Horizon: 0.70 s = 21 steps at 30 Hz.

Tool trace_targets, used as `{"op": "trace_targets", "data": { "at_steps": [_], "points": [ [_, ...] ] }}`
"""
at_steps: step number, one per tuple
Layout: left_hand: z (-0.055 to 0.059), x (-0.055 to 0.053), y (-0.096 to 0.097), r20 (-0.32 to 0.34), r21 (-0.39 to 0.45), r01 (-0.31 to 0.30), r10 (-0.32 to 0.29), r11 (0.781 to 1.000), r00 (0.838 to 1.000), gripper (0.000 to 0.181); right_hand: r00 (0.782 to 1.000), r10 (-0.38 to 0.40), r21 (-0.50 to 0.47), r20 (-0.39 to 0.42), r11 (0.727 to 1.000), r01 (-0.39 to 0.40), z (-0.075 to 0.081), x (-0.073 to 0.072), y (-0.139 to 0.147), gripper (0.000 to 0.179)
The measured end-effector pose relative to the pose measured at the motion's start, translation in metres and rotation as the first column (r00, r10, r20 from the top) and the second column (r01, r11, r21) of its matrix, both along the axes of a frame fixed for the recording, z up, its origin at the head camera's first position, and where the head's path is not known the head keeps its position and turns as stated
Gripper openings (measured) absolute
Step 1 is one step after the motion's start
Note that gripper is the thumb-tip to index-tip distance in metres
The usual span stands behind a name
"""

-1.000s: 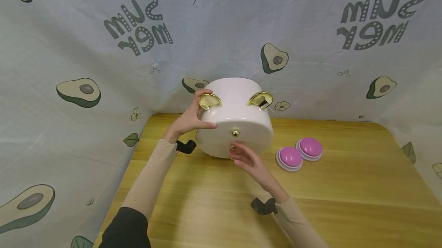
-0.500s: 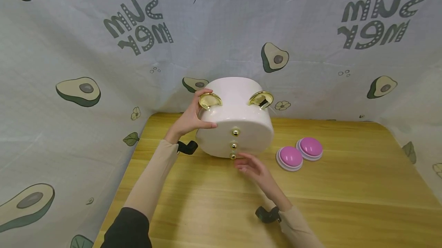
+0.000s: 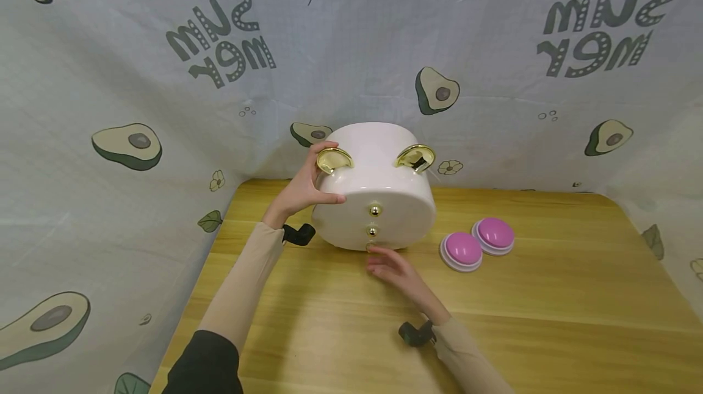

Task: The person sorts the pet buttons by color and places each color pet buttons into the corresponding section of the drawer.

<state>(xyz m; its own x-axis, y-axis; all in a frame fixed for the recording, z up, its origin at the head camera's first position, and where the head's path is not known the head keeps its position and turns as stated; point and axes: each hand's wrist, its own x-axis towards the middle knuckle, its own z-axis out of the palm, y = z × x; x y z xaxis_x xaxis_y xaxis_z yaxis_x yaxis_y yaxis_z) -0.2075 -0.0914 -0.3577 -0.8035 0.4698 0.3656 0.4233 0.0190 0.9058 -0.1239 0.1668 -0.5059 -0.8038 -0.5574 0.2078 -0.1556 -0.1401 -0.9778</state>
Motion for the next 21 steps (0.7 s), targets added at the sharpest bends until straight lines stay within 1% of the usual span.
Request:
{"op": "trace_targets", "data": {
  "at_steps": [2,4,7,10,15,21],
  "points": [
    [-0.006,-0.005,-0.001,0.001,0.002,-0.002,0.002,1.000,1.000,0.100,1.000,0.009,0.000,0.009,1.000,-0.009,-0.001,-0.002,-0.001,0.045],
    [-0.008,-0.005,-0.001,-0.003,0.005,-0.004,0.004,1.000,1.000,0.100,1.000,0.010,0.004,0.023,1.000,-0.010,-0.001,-0.003,-0.003,0.044],
    [-0.008,-0.005,-0.001,-0.009,0.010,-0.004,0.004,1.000,1.000,0.100,0.999,0.007,0.008,0.041,1.000,-0.007,-0.002,-0.006,-0.004,0.043],
    [-0.007,-0.005,-0.001,-0.016,0.012,-0.006,0.006,1.000,1.000,0.099,0.999,0.005,0.006,0.041,1.000,-0.005,-0.003,-0.008,-0.005,0.043],
    [-0.006,-0.004,-0.002,-0.025,0.008,-0.005,0.006,1.000,1.000,0.097,1.000,0.003,-0.013,0.016,1.000,-0.003,-0.003,-0.011,-0.007,0.043],
    [-0.006,-0.004,-0.002,-0.017,0.000,-0.010,0.010,1.000,1.000,0.097,1.000,-0.026,-0.030,0.003,0.999,0.026,-0.004,-0.012,-0.009,0.040]
  ]
}}
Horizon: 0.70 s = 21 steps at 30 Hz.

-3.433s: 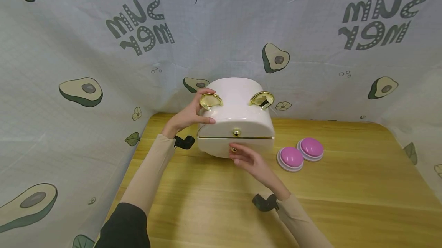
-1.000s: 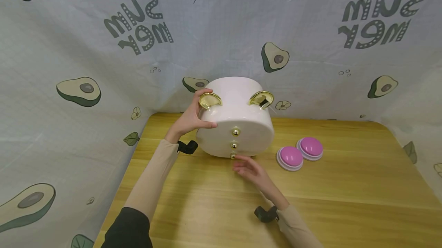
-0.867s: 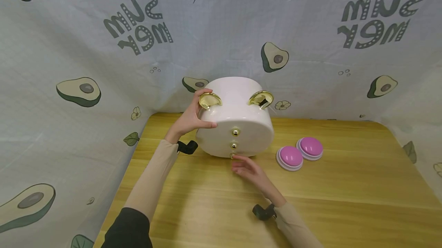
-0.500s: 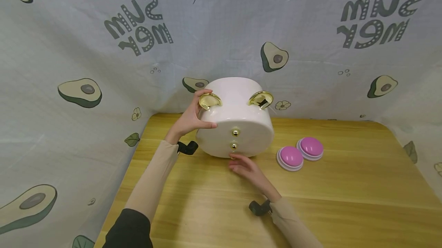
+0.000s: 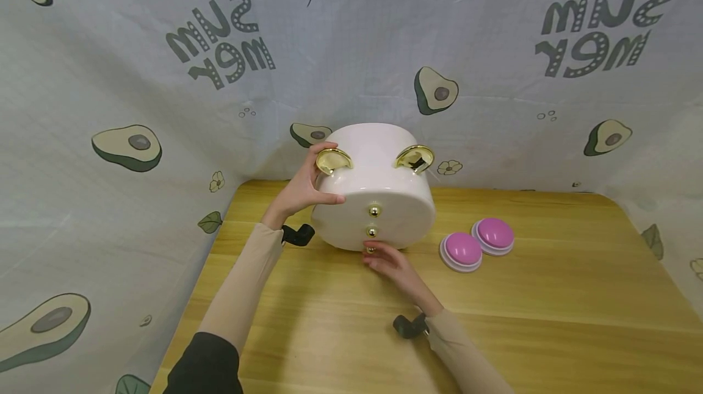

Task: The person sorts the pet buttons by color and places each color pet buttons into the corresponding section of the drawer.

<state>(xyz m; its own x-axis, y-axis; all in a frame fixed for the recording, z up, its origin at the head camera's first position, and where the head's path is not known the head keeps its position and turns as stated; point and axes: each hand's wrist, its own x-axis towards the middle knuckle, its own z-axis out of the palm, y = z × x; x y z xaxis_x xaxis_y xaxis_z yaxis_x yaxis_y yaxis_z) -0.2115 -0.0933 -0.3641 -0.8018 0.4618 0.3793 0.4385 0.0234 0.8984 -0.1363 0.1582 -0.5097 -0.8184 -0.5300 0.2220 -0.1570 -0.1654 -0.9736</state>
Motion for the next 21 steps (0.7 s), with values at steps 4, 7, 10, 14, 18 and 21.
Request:
{"op": "trace_targets", "data": {
  "at_steps": [4,7,10,14,18,21],
  "points": [
    [0.003,0.002,0.001,0.011,0.000,-0.006,0.006,1.000,1.000,0.097,1.000,-0.015,-0.006,0.006,1.000,0.015,-0.001,-0.002,-0.001,0.039],
    [0.013,0.010,0.003,0.022,-0.006,-0.007,0.007,1.000,1.000,0.095,1.000,-0.023,-0.008,0.003,1.000,0.023,-0.002,-0.003,-0.001,0.038],
    [0.023,0.017,0.005,0.032,-0.012,-0.007,0.007,1.000,0.999,0.093,0.999,-0.035,-0.004,0.010,0.999,0.035,-0.003,-0.003,-0.001,0.038],
    [0.022,0.016,0.005,0.031,-0.012,-0.002,0.002,1.000,1.000,0.093,0.999,-0.042,0.000,0.015,0.999,0.042,-0.005,-0.003,0.000,0.038],
    [0.022,0.016,0.005,0.032,-0.010,0.001,0.000,1.000,0.999,0.093,0.999,-0.039,-0.003,0.019,0.999,0.039,-0.006,-0.003,0.000,0.038],
    [0.022,0.015,0.005,0.034,-0.008,0.001,-0.001,1.000,0.999,0.093,0.999,-0.033,-0.002,0.032,0.999,0.033,-0.006,-0.003,0.001,0.039]
  ]
}}
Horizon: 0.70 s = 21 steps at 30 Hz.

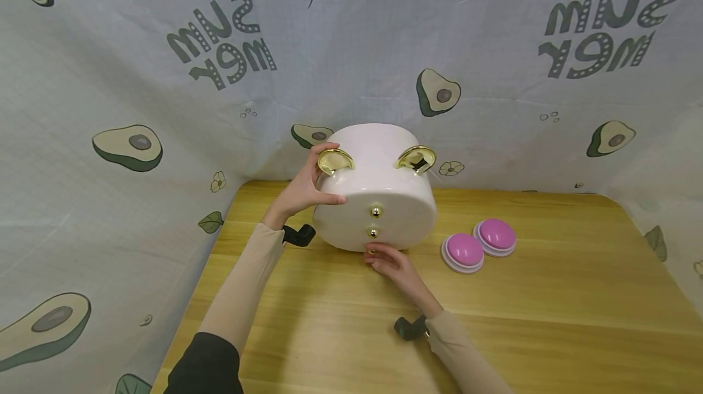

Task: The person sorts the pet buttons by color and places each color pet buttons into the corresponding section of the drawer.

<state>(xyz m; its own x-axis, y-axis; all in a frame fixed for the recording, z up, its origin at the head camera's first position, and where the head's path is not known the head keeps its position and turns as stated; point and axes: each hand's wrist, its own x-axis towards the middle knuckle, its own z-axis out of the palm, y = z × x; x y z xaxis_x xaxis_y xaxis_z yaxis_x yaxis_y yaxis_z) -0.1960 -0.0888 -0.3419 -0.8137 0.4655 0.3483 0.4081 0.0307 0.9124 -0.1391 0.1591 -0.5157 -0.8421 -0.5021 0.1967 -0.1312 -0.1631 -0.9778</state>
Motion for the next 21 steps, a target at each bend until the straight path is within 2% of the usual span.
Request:
{"op": "trace_targets", "data": {
  "at_steps": [7,17,21],
  "points": [
    [0.0004,0.0000,-0.0002,0.006,-0.006,0.007,-0.006,1.000,1.000,0.093,0.999,-0.016,0.037,0.049,0.999,0.014,0.0002,0.0003,0.0008,0.040],
    [0.0012,0.0012,-0.0002,-0.008,-0.018,-0.008,0.008,1.000,1.000,0.092,0.997,-0.081,0.025,0.020,0.996,0.080,0.0013,0.0033,-0.0023,0.036],
    [0.0004,0.0014,-0.0008,-0.014,-0.007,-0.013,0.013,1.000,1.000,0.092,0.997,-0.078,0.013,0.013,0.997,0.078,0.0021,0.0066,-0.0025,0.036]
  ]
}}
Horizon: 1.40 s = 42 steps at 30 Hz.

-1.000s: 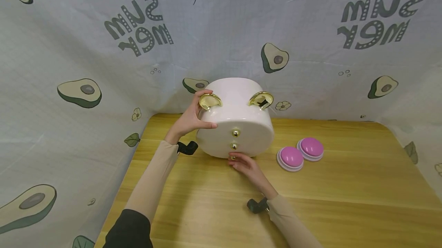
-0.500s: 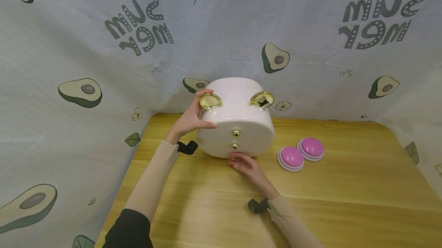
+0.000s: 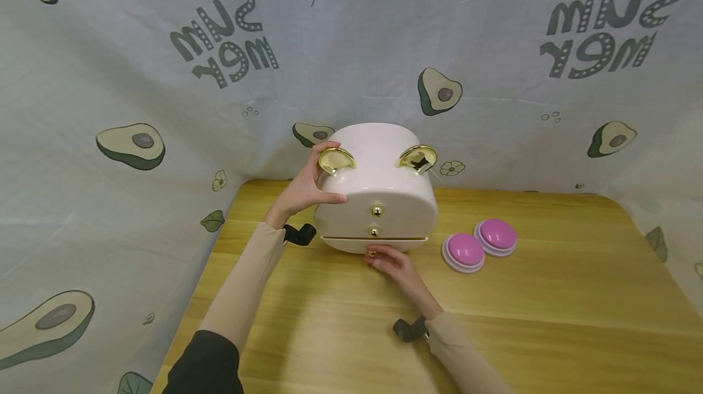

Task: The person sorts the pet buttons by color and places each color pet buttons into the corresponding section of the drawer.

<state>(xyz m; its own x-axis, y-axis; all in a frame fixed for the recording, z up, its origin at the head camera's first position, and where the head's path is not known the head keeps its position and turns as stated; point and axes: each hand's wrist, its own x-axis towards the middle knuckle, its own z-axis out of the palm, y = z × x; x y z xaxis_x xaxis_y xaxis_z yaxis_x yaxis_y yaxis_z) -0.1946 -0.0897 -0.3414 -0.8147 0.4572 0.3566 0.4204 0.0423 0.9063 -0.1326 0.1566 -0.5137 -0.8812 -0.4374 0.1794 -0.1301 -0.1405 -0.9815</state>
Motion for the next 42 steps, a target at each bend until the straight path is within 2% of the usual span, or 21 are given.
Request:
{"op": "trace_targets", "data": {
  "at_steps": [6,16,29,38,42],
  "points": [
    [-0.001,-0.001,0.000,-0.006,0.006,-0.001,0.001,1.000,1.000,0.092,0.998,0.021,0.008,-0.052,1.000,-0.020,-0.001,0.006,0.002,0.035],
    [-0.002,-0.001,0.000,0.014,0.000,-0.009,0.009,1.000,1.000,0.093,0.998,0.031,-0.006,-0.046,1.000,-0.031,-0.002,0.023,0.004,0.036],
    [-0.002,0.000,0.000,0.010,-0.010,-0.010,0.010,1.000,1.000,0.093,0.998,0.057,0.030,-0.033,0.998,-0.056,0.000,0.053,0.008,0.033],
    [0.000,0.001,0.000,0.010,-0.015,-0.008,0.008,1.000,1.000,0.092,0.997,0.078,-0.009,-0.022,0.997,-0.078,-0.001,0.079,0.009,0.032],
    [0.000,0.001,0.000,0.011,-0.009,-0.008,0.008,1.000,1.000,0.092,0.997,0.070,-0.010,0.015,0.997,-0.070,0.000,0.090,0.011,0.033]
  ]
}}
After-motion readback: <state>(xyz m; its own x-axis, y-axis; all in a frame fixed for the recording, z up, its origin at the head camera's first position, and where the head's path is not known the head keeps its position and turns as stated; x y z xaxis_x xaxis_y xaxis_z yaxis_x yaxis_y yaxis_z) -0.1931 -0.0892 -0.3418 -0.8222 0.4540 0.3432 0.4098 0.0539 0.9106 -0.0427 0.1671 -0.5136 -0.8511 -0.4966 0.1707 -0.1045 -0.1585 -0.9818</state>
